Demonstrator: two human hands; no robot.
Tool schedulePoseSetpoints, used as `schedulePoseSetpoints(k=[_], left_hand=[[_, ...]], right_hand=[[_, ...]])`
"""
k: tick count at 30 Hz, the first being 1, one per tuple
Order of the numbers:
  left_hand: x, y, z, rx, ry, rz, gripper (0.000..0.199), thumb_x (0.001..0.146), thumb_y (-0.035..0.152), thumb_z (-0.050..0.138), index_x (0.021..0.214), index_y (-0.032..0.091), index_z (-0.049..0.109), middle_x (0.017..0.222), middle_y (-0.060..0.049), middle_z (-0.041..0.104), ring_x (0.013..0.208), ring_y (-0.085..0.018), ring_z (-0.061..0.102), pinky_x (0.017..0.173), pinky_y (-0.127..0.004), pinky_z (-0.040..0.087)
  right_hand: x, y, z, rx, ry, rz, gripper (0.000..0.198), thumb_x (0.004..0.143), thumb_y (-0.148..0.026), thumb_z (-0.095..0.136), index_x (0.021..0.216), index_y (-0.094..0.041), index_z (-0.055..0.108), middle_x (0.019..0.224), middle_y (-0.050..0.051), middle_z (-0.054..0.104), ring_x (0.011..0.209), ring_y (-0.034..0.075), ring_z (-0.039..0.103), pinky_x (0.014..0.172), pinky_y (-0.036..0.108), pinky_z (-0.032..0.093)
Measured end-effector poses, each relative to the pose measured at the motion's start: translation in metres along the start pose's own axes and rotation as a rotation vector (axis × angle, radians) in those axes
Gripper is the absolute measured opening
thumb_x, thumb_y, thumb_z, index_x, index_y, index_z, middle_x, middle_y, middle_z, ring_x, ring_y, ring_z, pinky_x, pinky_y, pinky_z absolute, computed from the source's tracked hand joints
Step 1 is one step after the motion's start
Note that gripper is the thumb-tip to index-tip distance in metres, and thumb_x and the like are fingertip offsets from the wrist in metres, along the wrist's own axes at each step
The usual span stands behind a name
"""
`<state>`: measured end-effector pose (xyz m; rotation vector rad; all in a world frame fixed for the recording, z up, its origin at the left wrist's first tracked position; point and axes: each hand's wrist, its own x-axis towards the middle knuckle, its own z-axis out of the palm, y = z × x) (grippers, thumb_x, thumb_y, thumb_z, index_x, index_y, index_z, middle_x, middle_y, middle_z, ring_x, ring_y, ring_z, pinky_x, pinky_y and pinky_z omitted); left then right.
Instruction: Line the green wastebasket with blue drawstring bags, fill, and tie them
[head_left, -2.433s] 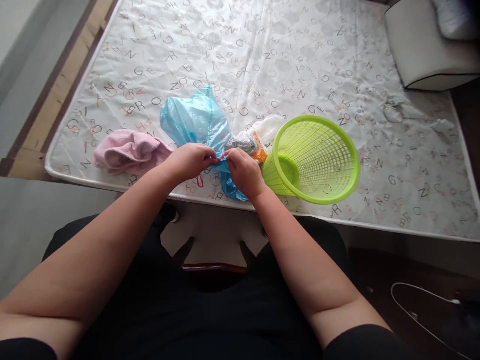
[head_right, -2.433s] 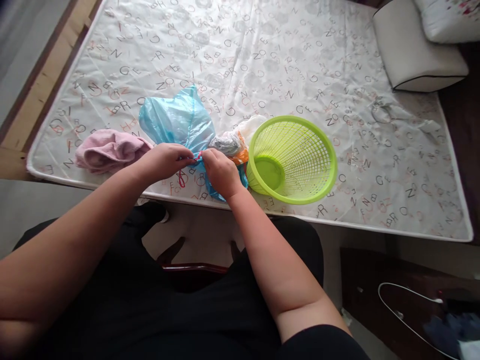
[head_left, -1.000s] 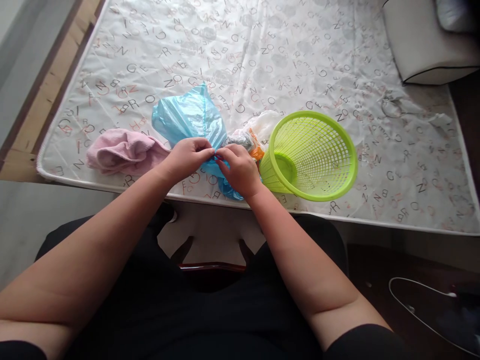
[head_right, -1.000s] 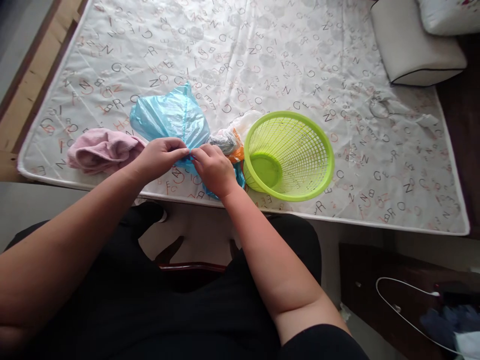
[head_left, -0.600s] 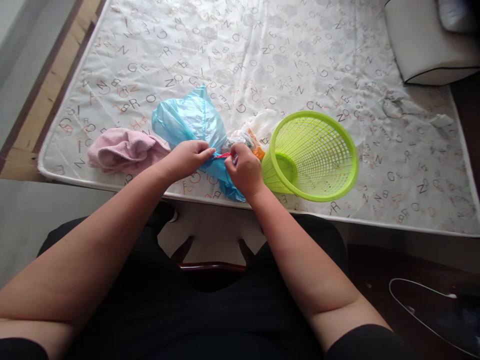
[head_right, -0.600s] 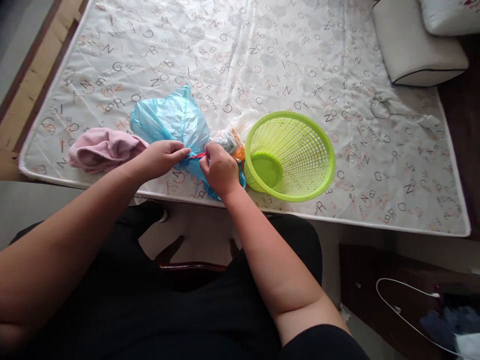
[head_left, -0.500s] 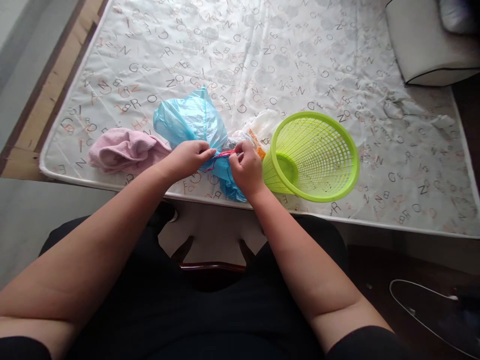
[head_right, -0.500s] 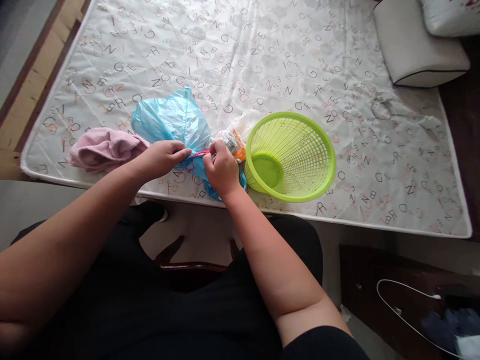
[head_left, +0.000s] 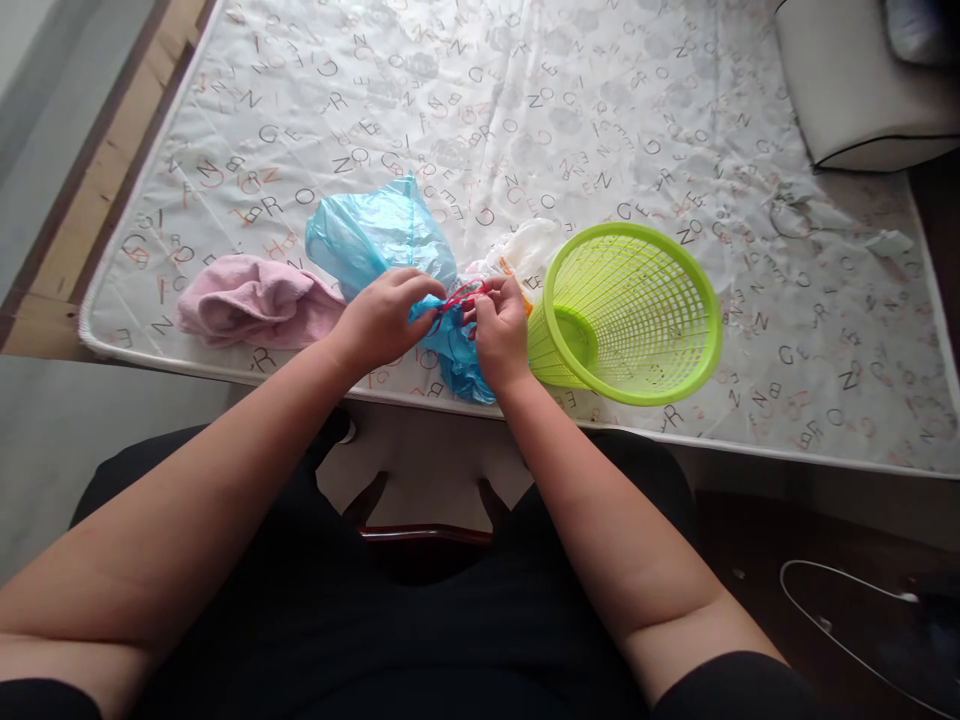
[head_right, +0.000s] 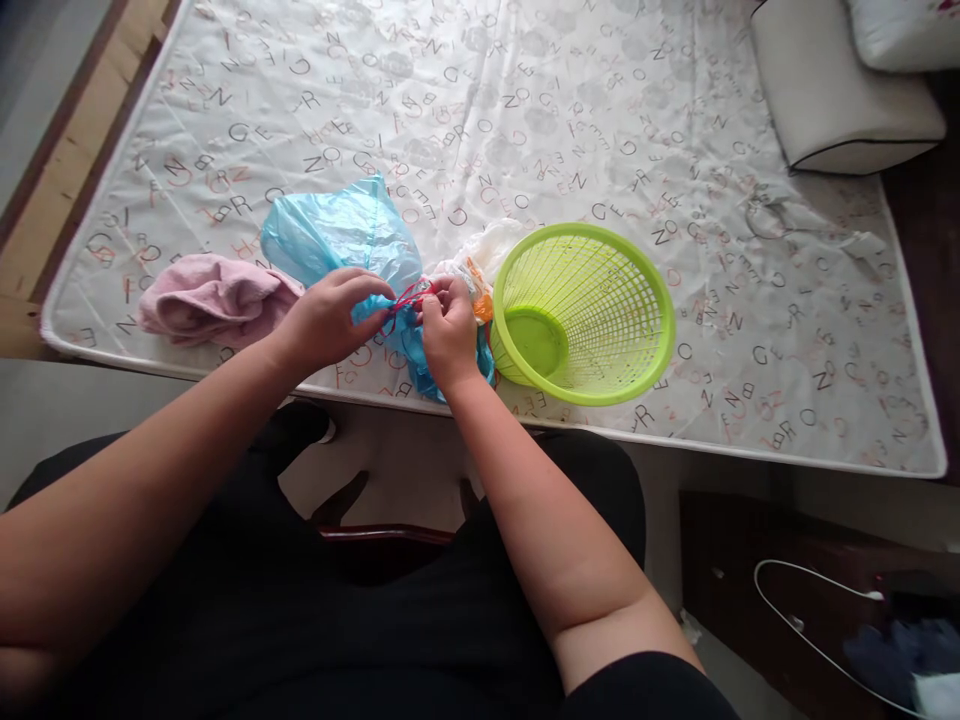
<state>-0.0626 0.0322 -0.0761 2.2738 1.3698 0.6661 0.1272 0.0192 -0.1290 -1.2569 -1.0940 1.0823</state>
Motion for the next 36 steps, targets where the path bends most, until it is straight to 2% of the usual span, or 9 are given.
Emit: schedulePoseSetpoints(k=[3, 7, 12, 16, 19, 24, 32, 34, 36], left_hand=[[-0.002, 0.007, 0.002, -0.078, -0.097, -0.053, 0.027, 0.099, 0.029, 0.068, 0.125, 0.023, 0.077, 0.118, -0.009, 0.081, 0.109, -0.026, 0.075, 0.099, -0.037, 0.057], [0.0, 0.005, 0.005, -0.063, -0.146, -0.197, 0.021, 0.099, 0.039, 0.071, 0.108, 0.023, 0.081, 0.091, -0.005, 0.08, 0.081, -0.021, 0.07, 0.077, -0.031, 0.051], [0.002, 0.004, 0.007, -0.008, -0.208, -0.267, 0.016, 0.091, 0.04, 0.082, 0.098, 0.026, 0.083, 0.072, -0.001, 0.071, 0.068, -0.019, 0.062, 0.065, -0.029, 0.041], [0.001, 0.007, 0.005, 0.063, -0.254, -0.308, 0.017, 0.095, 0.041, 0.08, 0.103, 0.027, 0.085, 0.079, -0.004, 0.076, 0.073, -0.022, 0.066, 0.067, -0.031, 0.041], [0.002, 0.004, 0.003, 0.102, -0.273, -0.294, 0.019, 0.098, 0.043, 0.077, 0.106, 0.028, 0.084, 0.09, -0.006, 0.08, 0.082, -0.025, 0.07, 0.07, -0.031, 0.043], [0.0, -0.006, 0.004, 0.126, -0.317, -0.253, 0.016, 0.099, 0.034, 0.069, 0.106, 0.027, 0.082, 0.09, -0.007, 0.079, 0.082, -0.027, 0.071, 0.073, -0.032, 0.045], [-0.012, -0.045, 0.005, 0.232, -0.381, -0.305, 0.026, 0.079, 0.015, 0.073, 0.099, 0.027, 0.083, 0.096, -0.01, 0.083, 0.093, -0.033, 0.077, 0.08, -0.035, 0.052], [-0.012, -0.05, 0.004, 0.228, -0.37, -0.337, 0.032, 0.08, 0.015, 0.071, 0.106, 0.028, 0.084, 0.1, -0.01, 0.083, 0.098, -0.033, 0.077, 0.085, -0.037, 0.056], [-0.01, -0.043, 0.004, 0.185, -0.316, -0.294, 0.049, 0.082, 0.014, 0.068, 0.127, 0.029, 0.082, 0.121, -0.011, 0.083, 0.114, -0.033, 0.076, 0.098, -0.04, 0.058]], right_hand=[[0.003, 0.005, 0.002, -0.023, 0.007, -0.006, 0.01, 0.099, -0.018, 0.05, 0.104, -0.027, 0.051, 0.083, -0.004, 0.057, 0.068, 0.012, 0.061, 0.065, 0.025, 0.054], [0.005, 0.008, -0.003, -0.236, 0.023, -0.116, 0.016, 0.097, -0.014, 0.048, 0.107, -0.025, 0.055, 0.087, -0.001, 0.059, 0.072, 0.014, 0.061, 0.066, 0.028, 0.055], [0.005, -0.003, -0.01, -0.326, 0.029, -0.22, 0.022, 0.098, -0.015, 0.051, 0.116, -0.024, 0.061, 0.087, 0.0, 0.057, 0.074, 0.016, 0.058, 0.068, 0.03, 0.055], [0.004, -0.005, -0.013, -0.353, 0.027, -0.286, 0.024, 0.1, -0.019, 0.049, 0.12, -0.024, 0.062, 0.089, 0.0, 0.057, 0.075, 0.016, 0.059, 0.069, 0.03, 0.056], [0.006, 0.003, -0.012, -0.273, 0.055, -0.222, 0.023, 0.103, -0.022, 0.046, 0.123, -0.024, 0.058, 0.087, 0.0, 0.059, 0.069, 0.015, 0.058, 0.066, 0.03, 0.055], [0.009, 0.017, -0.009, -0.204, 0.103, -0.164, 0.021, 0.112, -0.03, 0.034, 0.127, -0.027, 0.049, 0.076, -0.005, 0.051, 0.05, 0.011, 0.047, 0.053, 0.026, 0.046], [0.008, 0.002, -0.012, -0.186, 0.087, -0.209, 0.041, 0.119, -0.057, 0.024, 0.133, -0.028, 0.049, 0.072, -0.005, 0.05, 0.051, 0.013, 0.05, 0.049, 0.027, 0.045], [0.007, -0.004, -0.013, -0.207, 0.054, -0.238, 0.047, 0.119, -0.062, 0.023, 0.134, -0.028, 0.052, 0.075, -0.003, 0.053, 0.054, 0.013, 0.054, 0.052, 0.027, 0.048], [0.004, -0.009, -0.012, -0.191, 0.043, -0.231, 0.048, 0.119, -0.062, 0.024, 0.134, -0.028, 0.054, 0.078, -0.002, 0.057, 0.059, 0.014, 0.059, 0.057, 0.028, 0.053]])
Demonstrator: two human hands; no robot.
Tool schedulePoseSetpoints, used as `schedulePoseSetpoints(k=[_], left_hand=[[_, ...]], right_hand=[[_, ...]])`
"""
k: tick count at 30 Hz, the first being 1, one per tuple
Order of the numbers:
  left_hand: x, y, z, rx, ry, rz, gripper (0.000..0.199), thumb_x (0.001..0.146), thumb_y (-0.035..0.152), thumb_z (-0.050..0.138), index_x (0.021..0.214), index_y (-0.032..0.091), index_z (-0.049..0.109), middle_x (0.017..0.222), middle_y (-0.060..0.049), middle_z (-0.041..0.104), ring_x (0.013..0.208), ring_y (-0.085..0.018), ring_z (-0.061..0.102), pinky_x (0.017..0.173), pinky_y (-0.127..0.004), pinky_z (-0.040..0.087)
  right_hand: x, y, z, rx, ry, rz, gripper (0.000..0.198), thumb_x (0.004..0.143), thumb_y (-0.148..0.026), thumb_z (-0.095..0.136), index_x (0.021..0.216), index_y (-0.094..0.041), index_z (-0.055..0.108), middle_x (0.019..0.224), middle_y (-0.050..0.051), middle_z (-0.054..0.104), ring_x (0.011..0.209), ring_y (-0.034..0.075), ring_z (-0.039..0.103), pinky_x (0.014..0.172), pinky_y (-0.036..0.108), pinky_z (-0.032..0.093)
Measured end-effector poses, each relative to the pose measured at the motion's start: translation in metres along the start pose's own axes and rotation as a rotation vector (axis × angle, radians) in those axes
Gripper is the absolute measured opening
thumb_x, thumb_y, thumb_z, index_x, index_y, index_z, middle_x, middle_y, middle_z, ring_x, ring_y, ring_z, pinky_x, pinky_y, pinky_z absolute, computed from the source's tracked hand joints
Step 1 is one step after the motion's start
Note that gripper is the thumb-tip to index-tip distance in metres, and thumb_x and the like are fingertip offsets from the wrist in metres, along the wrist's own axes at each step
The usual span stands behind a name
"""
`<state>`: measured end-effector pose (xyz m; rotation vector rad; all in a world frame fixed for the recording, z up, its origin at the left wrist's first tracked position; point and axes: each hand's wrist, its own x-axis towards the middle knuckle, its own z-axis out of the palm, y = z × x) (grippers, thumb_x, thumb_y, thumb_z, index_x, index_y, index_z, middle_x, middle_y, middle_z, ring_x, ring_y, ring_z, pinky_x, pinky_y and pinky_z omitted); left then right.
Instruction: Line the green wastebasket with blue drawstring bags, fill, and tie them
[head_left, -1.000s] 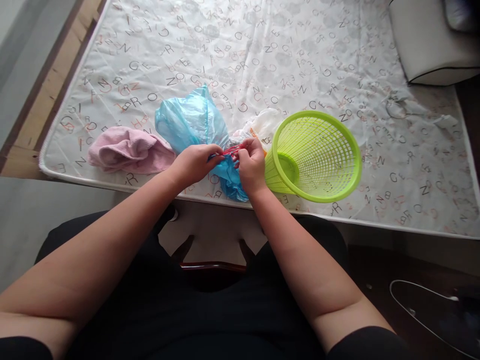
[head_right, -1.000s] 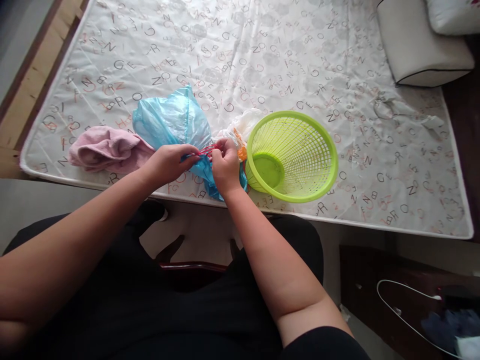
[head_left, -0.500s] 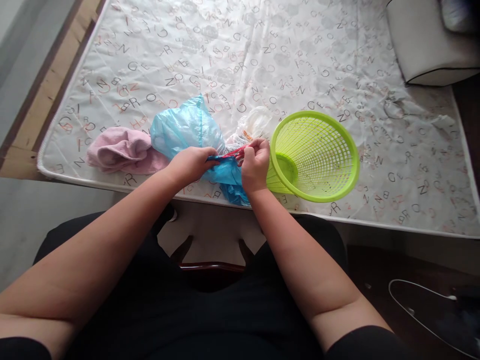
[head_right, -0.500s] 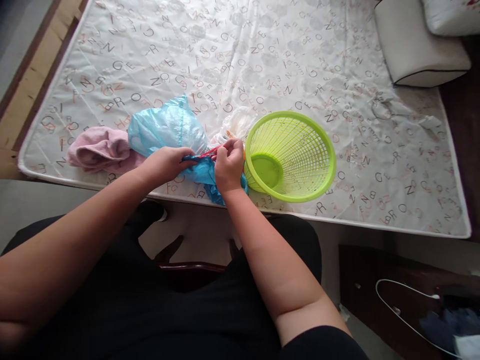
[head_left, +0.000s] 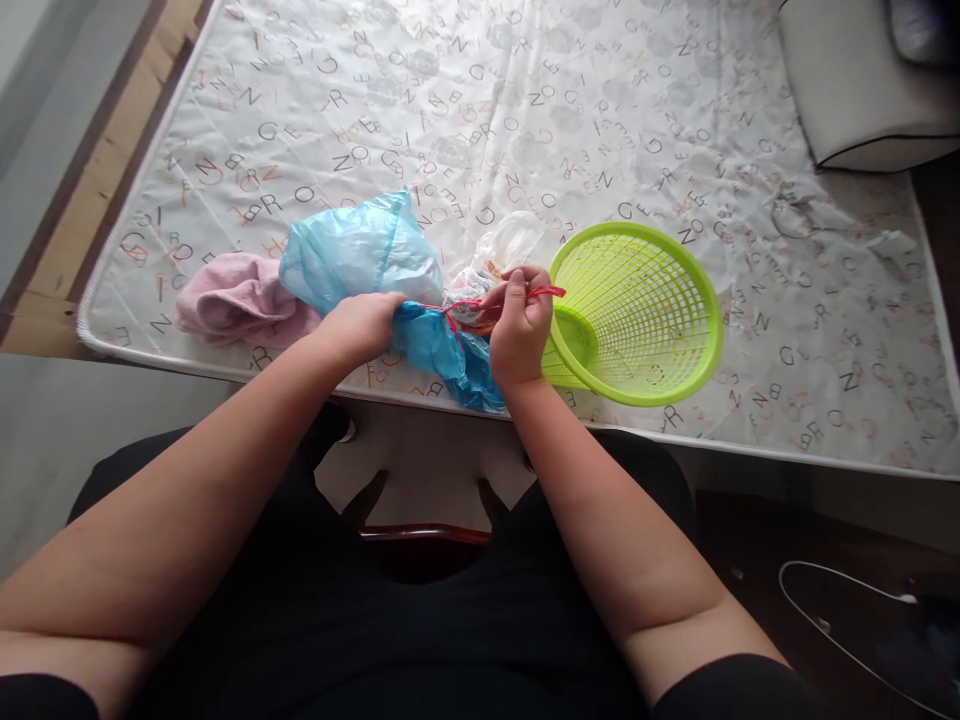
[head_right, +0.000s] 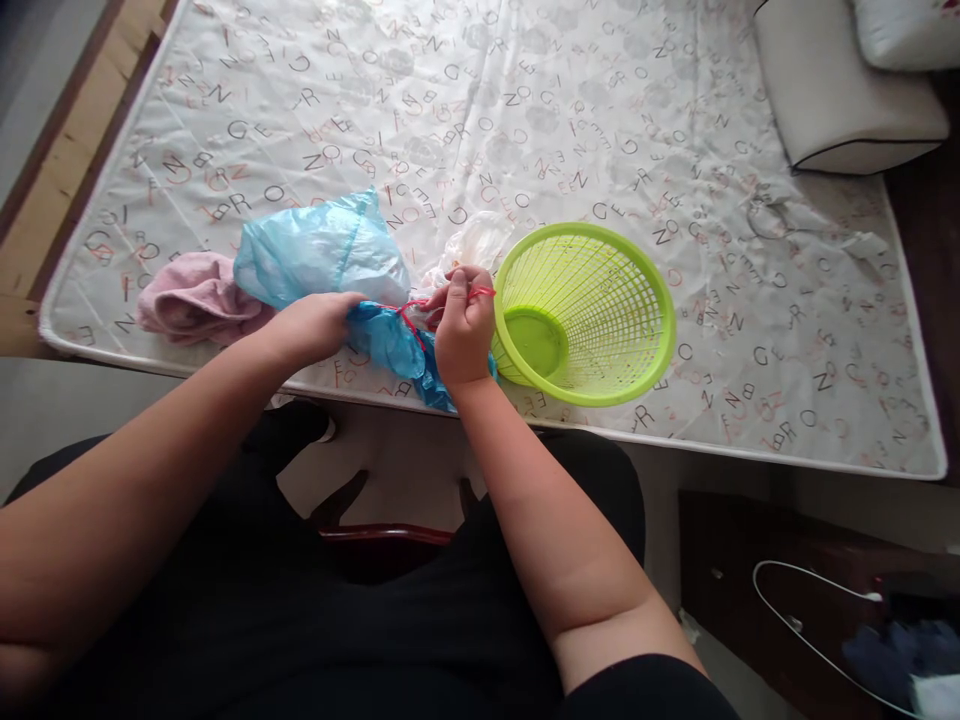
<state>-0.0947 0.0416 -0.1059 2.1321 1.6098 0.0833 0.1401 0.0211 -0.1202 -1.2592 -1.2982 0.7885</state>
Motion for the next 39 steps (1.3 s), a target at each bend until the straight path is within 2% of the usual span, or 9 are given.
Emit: schedulePoseSetpoints(k=[4, 8, 11, 14, 18, 21, 25, 31, 39], left_hand=[[-0.003, 0.032, -0.003, -0.155, 0.199, 0.24, 0.059, 0.088, 0.015, 0.068, 0.146, 0.024, 0.072, 0.162, -0.014, 0.064, 0.148, -0.032, 0.061, 0.126, -0.046, 0.044], [-0.004, 0.05, -0.005, -0.236, 0.192, 0.219, 0.023, 0.101, 0.028, 0.067, 0.118, 0.023, 0.082, 0.127, -0.011, 0.082, 0.123, -0.03, 0.074, 0.116, -0.044, 0.051], [-0.004, 0.05, -0.008, -0.305, 0.239, 0.096, 0.015, 0.1, 0.029, 0.07, 0.105, 0.022, 0.082, 0.112, -0.009, 0.084, 0.105, -0.026, 0.076, 0.1, -0.037, 0.056], [-0.004, 0.049, -0.013, -0.36, 0.305, -0.002, 0.011, 0.097, 0.031, 0.076, 0.097, 0.02, 0.078, 0.099, -0.007, 0.083, 0.093, -0.023, 0.073, 0.091, -0.033, 0.055], [-0.004, 0.051, -0.017, -0.448, 0.3, -0.092, 0.018, 0.094, 0.033, 0.081, 0.088, 0.019, 0.073, 0.089, -0.006, 0.078, 0.082, -0.02, 0.067, 0.08, -0.033, 0.053], [-0.002, 0.052, -0.016, -0.525, 0.262, -0.103, 0.019, 0.094, 0.033, 0.08, 0.087, 0.018, 0.071, 0.088, -0.006, 0.077, 0.079, -0.019, 0.066, 0.076, -0.032, 0.052], [-0.002, 0.053, -0.016, -0.513, 0.209, -0.005, 0.018, 0.102, 0.032, 0.068, 0.098, 0.018, 0.077, 0.097, -0.007, 0.081, 0.091, -0.022, 0.071, 0.085, -0.032, 0.054], [-0.009, 0.057, -0.02, -0.395, 0.204, 0.046, 0.02, 0.103, 0.031, 0.065, 0.107, 0.022, 0.082, 0.108, -0.006, 0.083, 0.103, -0.025, 0.074, 0.096, -0.033, 0.055], [-0.007, 0.044, -0.029, -0.338, 0.312, -0.043, 0.017, 0.103, 0.029, 0.064, 0.097, 0.021, 0.077, 0.098, -0.008, 0.079, 0.094, -0.024, 0.071, 0.093, -0.036, 0.054]], right_hand=[[-0.006, -0.012, 0.003, 0.086, -0.013, 0.027, 0.039, 0.12, -0.055, 0.028, 0.132, -0.029, 0.055, 0.083, 0.0, 0.062, 0.073, 0.016, 0.07, 0.068, 0.03, 0.061], [-0.014, -0.022, 0.006, 0.083, -0.057, -0.016, 0.027, 0.12, -0.046, 0.032, 0.126, -0.03, 0.052, 0.09, 0.001, 0.064, 0.085, 0.017, 0.074, 0.077, 0.033, 0.065], [-0.017, -0.024, 0.005, 0.047, -0.062, -0.126, 0.017, 0.115, -0.033, 0.04, 0.13, -0.029, 0.048, 0.111, 0.007, 0.066, 0.106, 0.021, 0.076, 0.087, 0.04, 0.067], [-0.018, -0.022, 0.004, -0.078, -0.01, -0.175, 0.03, 0.109, -0.027, 0.051, 0.138, -0.028, 0.044, 0.131, 0.013, 0.06, 0.126, 0.028, 0.069, 0.096, 0.048, 0.064], [-0.017, -0.017, 0.001, -0.29, 0.062, -0.15, 0.019, 0.112, -0.037, 0.055, 0.128, -0.026, 0.054, 0.117, 0.011, 0.059, 0.113, 0.027, 0.066, 0.093, 0.048, 0.061], [-0.014, -0.013, -0.002, -0.403, -0.031, -0.254, 0.018, 0.113, -0.043, 0.058, 0.108, -0.026, 0.061, 0.1, 0.007, 0.062, 0.101, 0.025, 0.064, 0.098, 0.048, 0.058], [-0.009, -0.009, -0.004, -0.384, -0.16, -0.35, 0.014, 0.111, -0.038, 0.064, 0.113, -0.025, 0.068, 0.11, 0.008, 0.073, 0.109, 0.027, 0.067, 0.104, 0.047, 0.056], [-0.008, -0.002, -0.003, -0.441, -0.225, -0.273, 0.009, 0.11, -0.025, 0.062, 0.109, -0.024, 0.07, 0.107, 0.007, 0.074, 0.107, 0.025, 0.068, 0.104, 0.043, 0.054], [-0.007, 0.006, 0.0, -0.453, -0.15, -0.296, 0.015, 0.109, -0.02, 0.057, 0.096, -0.025, 0.062, 0.096, 0.005, 0.067, 0.095, 0.023, 0.063, 0.091, 0.04, 0.053]])
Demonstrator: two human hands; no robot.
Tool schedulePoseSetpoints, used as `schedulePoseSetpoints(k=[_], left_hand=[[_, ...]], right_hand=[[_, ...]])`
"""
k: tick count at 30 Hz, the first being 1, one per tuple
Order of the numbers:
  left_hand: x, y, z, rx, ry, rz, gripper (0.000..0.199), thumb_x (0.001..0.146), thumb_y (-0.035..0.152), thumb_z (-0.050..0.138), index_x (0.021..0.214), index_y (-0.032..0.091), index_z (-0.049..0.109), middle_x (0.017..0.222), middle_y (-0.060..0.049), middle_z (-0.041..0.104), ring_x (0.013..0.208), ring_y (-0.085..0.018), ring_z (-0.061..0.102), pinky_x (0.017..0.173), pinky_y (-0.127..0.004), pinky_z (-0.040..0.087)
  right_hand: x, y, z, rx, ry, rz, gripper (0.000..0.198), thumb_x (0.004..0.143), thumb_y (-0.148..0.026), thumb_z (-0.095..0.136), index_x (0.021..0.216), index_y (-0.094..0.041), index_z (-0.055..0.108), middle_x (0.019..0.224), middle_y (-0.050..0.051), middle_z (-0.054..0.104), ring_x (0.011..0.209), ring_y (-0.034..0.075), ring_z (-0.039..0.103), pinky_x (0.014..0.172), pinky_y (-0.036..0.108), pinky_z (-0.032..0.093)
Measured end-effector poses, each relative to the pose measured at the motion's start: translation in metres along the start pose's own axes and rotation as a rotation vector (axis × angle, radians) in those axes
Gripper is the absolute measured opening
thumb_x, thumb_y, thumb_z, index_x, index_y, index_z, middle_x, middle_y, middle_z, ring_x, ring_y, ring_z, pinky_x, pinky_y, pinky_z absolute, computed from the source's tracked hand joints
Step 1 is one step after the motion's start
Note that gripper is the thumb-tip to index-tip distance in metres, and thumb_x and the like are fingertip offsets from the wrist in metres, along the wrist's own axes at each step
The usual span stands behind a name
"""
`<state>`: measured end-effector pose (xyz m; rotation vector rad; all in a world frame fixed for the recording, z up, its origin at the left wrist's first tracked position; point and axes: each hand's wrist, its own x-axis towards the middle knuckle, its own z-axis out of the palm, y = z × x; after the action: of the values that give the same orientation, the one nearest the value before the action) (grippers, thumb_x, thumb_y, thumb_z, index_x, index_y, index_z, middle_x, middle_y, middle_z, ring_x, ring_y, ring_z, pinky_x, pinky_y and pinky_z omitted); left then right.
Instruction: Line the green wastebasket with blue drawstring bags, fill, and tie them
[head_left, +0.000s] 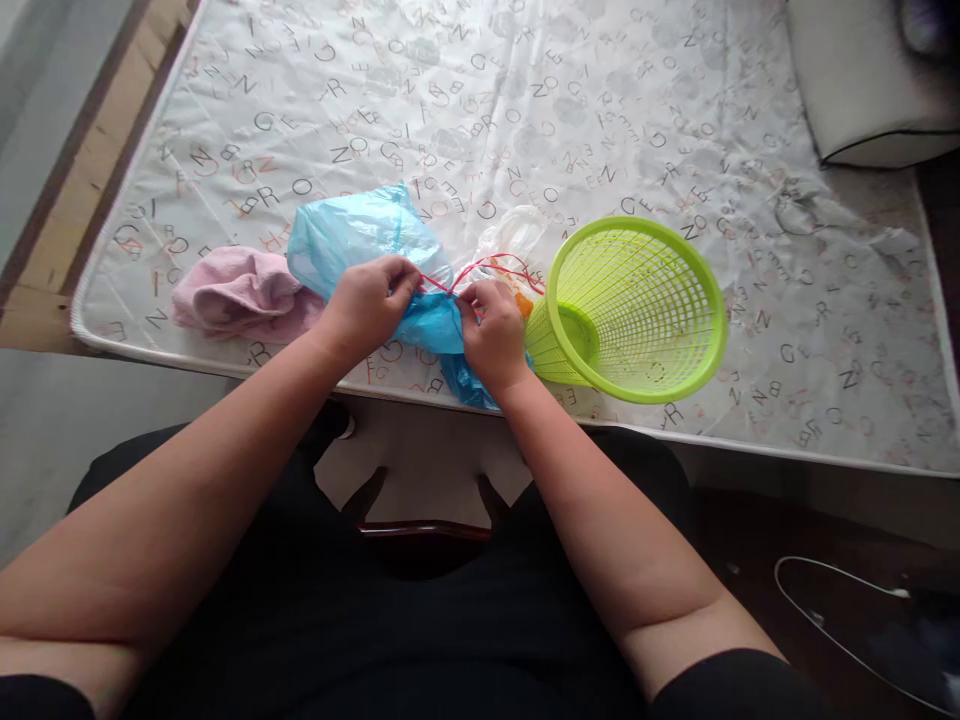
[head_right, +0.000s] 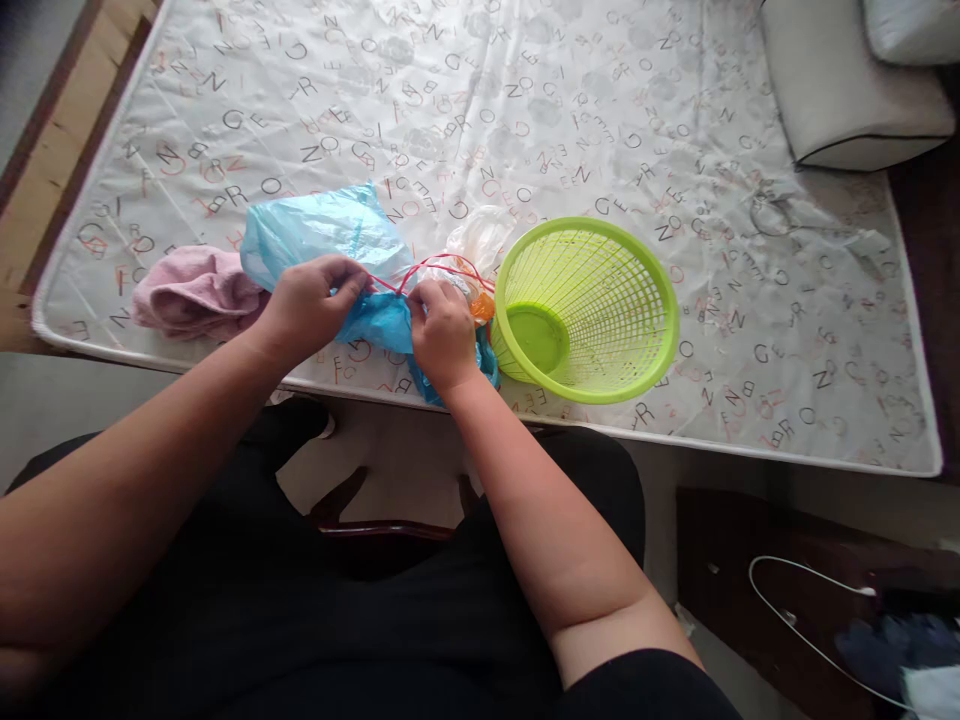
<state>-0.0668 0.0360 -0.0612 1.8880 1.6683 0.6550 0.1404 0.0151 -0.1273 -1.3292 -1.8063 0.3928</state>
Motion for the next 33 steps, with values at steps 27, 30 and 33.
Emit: schedulePoseSetpoints(k=[27, 30, 33], left_hand=[[0.019, -0.013, -0.015, -1.03, 0.209, -0.3, 0.027, 0.088, 0.043, 0.079, 0.082, 0.025, 0.06, 0.076, 0.001, 0.064, 0.082, -0.015, 0.064, 0.073, -0.032, 0.054], [0.019, -0.016, -0.02, -1.113, 0.122, -0.334, 0.033, 0.083, 0.047, 0.074, 0.076, 0.026, 0.049, 0.089, -0.005, 0.071, 0.105, -0.025, 0.071, 0.078, -0.038, 0.058], [0.016, -0.013, -0.024, -1.065, 0.024, -0.291, 0.042, 0.08, 0.055, 0.075, 0.075, 0.026, 0.046, 0.114, -0.009, 0.079, 0.122, -0.033, 0.071, 0.081, -0.043, 0.06]], right_hand=[[-0.002, 0.0, 0.005, 0.091, -0.157, -0.033, 0.018, 0.111, -0.025, 0.052, 0.097, -0.026, 0.063, 0.102, 0.007, 0.071, 0.1, 0.025, 0.062, 0.098, 0.043, 0.051], [-0.003, 0.002, 0.007, 0.034, -0.18, -0.04, 0.018, 0.11, -0.024, 0.051, 0.096, -0.026, 0.062, 0.102, 0.008, 0.071, 0.098, 0.025, 0.06, 0.096, 0.043, 0.05], [-0.003, 0.002, 0.008, 0.027, -0.209, -0.039, 0.017, 0.109, -0.024, 0.05, 0.095, -0.025, 0.061, 0.103, 0.008, 0.07, 0.101, 0.025, 0.06, 0.097, 0.042, 0.05]])
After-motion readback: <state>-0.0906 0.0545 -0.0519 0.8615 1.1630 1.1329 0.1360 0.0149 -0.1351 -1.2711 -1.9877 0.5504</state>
